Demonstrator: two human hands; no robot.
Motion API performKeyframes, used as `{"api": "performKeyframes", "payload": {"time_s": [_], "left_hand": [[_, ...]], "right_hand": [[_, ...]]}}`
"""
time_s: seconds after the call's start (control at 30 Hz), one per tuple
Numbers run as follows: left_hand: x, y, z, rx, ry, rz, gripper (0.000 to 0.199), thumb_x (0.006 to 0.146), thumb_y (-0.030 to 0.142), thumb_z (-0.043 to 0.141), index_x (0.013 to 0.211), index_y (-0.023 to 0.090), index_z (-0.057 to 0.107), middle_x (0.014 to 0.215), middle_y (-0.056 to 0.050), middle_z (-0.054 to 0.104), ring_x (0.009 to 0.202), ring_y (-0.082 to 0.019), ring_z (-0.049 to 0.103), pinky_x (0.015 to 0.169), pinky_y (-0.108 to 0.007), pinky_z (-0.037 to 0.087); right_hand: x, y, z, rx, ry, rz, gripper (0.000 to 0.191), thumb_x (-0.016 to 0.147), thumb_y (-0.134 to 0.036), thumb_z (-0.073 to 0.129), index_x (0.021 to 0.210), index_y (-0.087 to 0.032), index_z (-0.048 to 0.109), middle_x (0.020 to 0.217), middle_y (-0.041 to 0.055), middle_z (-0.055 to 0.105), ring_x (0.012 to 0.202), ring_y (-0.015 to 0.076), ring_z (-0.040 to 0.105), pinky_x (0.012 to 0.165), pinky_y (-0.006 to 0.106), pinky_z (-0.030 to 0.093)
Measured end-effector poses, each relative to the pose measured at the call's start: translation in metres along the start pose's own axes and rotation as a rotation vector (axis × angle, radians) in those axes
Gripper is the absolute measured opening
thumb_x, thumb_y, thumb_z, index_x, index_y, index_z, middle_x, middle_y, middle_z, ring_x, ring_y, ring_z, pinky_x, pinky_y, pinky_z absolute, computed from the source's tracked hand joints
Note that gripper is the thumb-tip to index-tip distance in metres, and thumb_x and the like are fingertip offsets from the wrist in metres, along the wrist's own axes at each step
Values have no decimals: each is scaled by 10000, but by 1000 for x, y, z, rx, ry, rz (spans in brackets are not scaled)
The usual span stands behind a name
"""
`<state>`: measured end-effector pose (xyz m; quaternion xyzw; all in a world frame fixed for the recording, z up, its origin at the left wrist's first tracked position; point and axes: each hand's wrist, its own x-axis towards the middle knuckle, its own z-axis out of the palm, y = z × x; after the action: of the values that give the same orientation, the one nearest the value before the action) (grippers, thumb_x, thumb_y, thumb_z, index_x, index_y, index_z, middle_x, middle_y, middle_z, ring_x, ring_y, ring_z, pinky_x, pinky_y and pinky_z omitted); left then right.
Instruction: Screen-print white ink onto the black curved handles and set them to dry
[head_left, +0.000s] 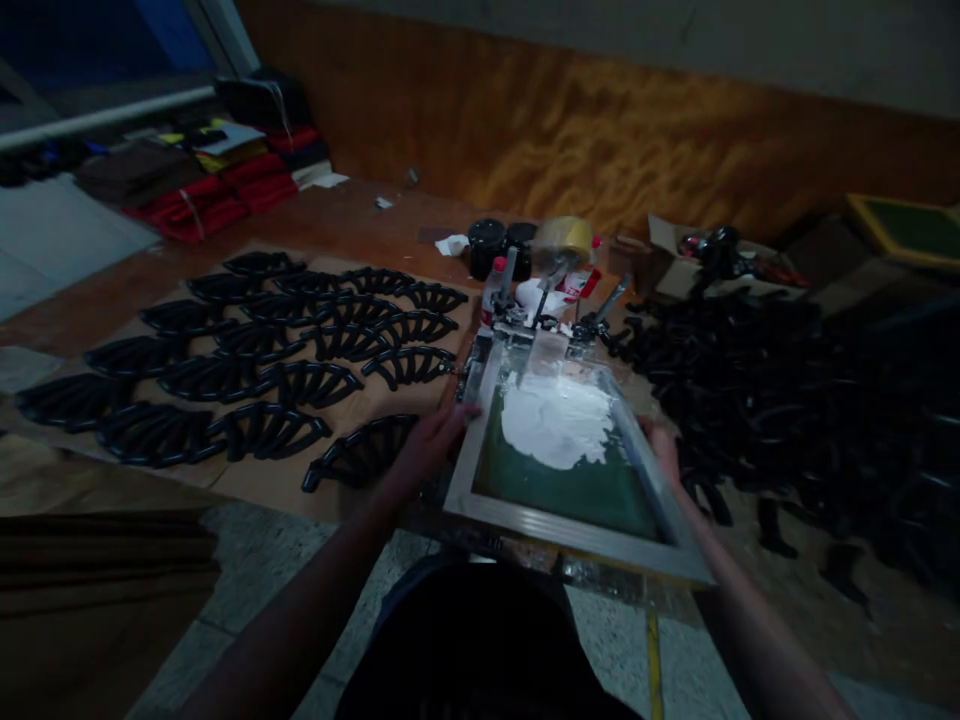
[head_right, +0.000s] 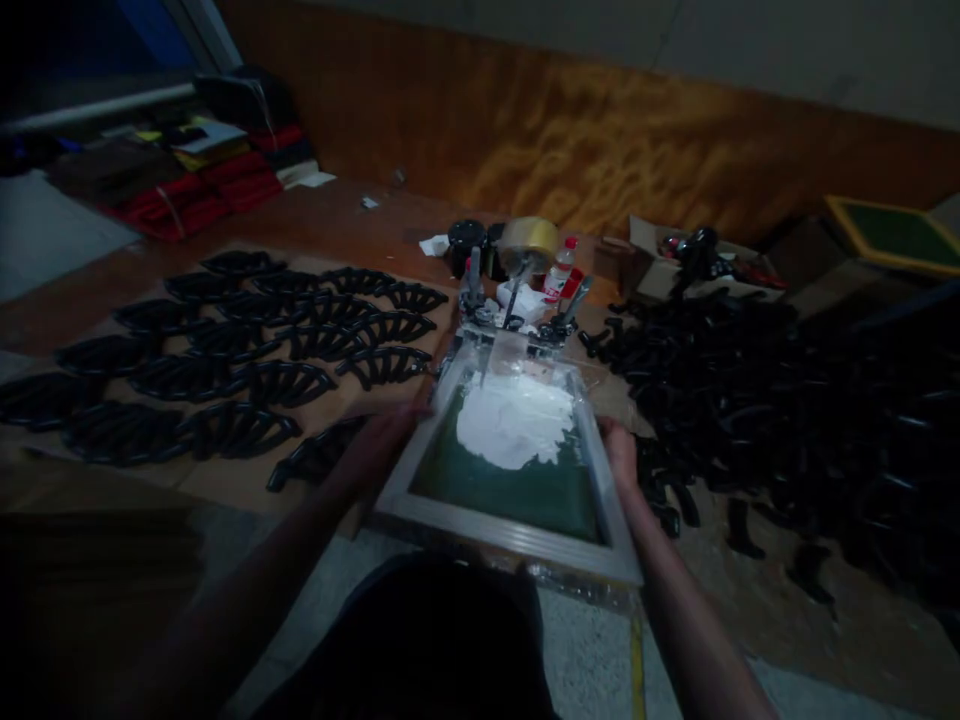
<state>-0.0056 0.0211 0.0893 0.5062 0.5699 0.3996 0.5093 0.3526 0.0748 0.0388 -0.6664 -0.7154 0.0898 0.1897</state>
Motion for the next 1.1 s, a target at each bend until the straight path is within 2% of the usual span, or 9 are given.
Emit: {"api": "performKeyframes", "payload": {"time_s": [0.07, 0.17, 0.23, 0.37, 0.63, 0.7, 0.87, 1.0, 1.1], "left_hand": [[-7, -34, 4, -5, -54, -108, 594, 844, 536, 518, 1276, 139, 610, 849, -52, 689, 743, -194, 625, 627, -277, 498], [-7, -72, 14, 16, -67, -171, 710, 824, 444, 572, 1444, 124, 438, 764, -19, 666, 673, -175, 604, 634, -280, 489], [-3, -86, 19, 73, -57, -168, 690, 841, 391, 559, 1459, 119, 417, 767, -22, 670, 695, -181, 615, 670, -291, 495], [2, -94, 18, 110, -73, -200, 644, 860, 378, 553, 1440, 122, 443, 881, -68, 712, 804, -219, 661, 729, -313, 516], [1, -98, 18, 96, -76, -203, 614, 879, 388, 523, 1420, 102, 461, 1000, -126, 722, 917, -256, 670, 808, -362, 526], [1, -98, 19, 91, -69, -212, 614, 873, 389, 525, 1413, 101, 468, 965, -118, 722, 889, -251, 672, 782, -357, 528], [-1, -89, 20, 2, -56, -228, 650, 838, 397, 563, 1406, 96, 463, 883, -83, 720, 780, -215, 668, 676, -302, 519], [-3, -82, 20, -3, -54, -249, 638, 832, 397, 572, 1392, 106, 478, 820, -59, 706, 706, -195, 652, 606, -277, 501], [-5, -74, 16, -6, -70, -241, 656, 819, 417, 593, 1391, 114, 483, 758, -35, 683, 662, -187, 632, 586, -275, 491]], "right_hand": [[16, -1, -12, -19, 104, 55, 463, 927, -360, 359, 1205, -135, 654, 1058, 150, 690, 978, 308, 630, 836, 447, 519], [38, -45, -14, -84, 195, -98, 577, 876, -410, 533, 1372, -116, 516, 1393, 197, 503, 1254, 330, 475, 994, 451, 429], [48, -87, -6, -175, 116, -229, 617, 838, -367, 625, 1391, -130, 485, 1443, 196, 448, 1292, 346, 420, 1006, 452, 401], [39, -135, 13, -277, -238, -279, 234, 861, -222, 569, 1074, -178, 655, 1076, 115, 677, 1018, 271, 580, 852, 342, 451], [-15, -108, 2, -147, -560, -726, 303, 769, -66, 499, 987, -188, 669, 969, 69, 691, 953, 212, 597, 806, 297, 441], [-9, -110, -1, -133, -564, -718, 278, 738, -64, 516, 923, -200, 672, 909, 53, 697, 911, 206, 603, 795, 292, 440], [-20, -111, 19, -152, -306, -640, 303, 800, -91, 499, 1037, -163, 674, 1051, 120, 704, 957, 239, 600, 831, 335, 464], [-37, -101, 22, -68, -353, -671, 319, 803, -101, 511, 1065, -173, 678, 1016, 105, 708, 921, 223, 628, 801, 315, 489], [-14, -111, 11, -48, -342, -534, 347, 864, -183, 537, 1189, -222, 651, 1062, 72, 711, 967, 213, 645, 820, 297, 488]]}}
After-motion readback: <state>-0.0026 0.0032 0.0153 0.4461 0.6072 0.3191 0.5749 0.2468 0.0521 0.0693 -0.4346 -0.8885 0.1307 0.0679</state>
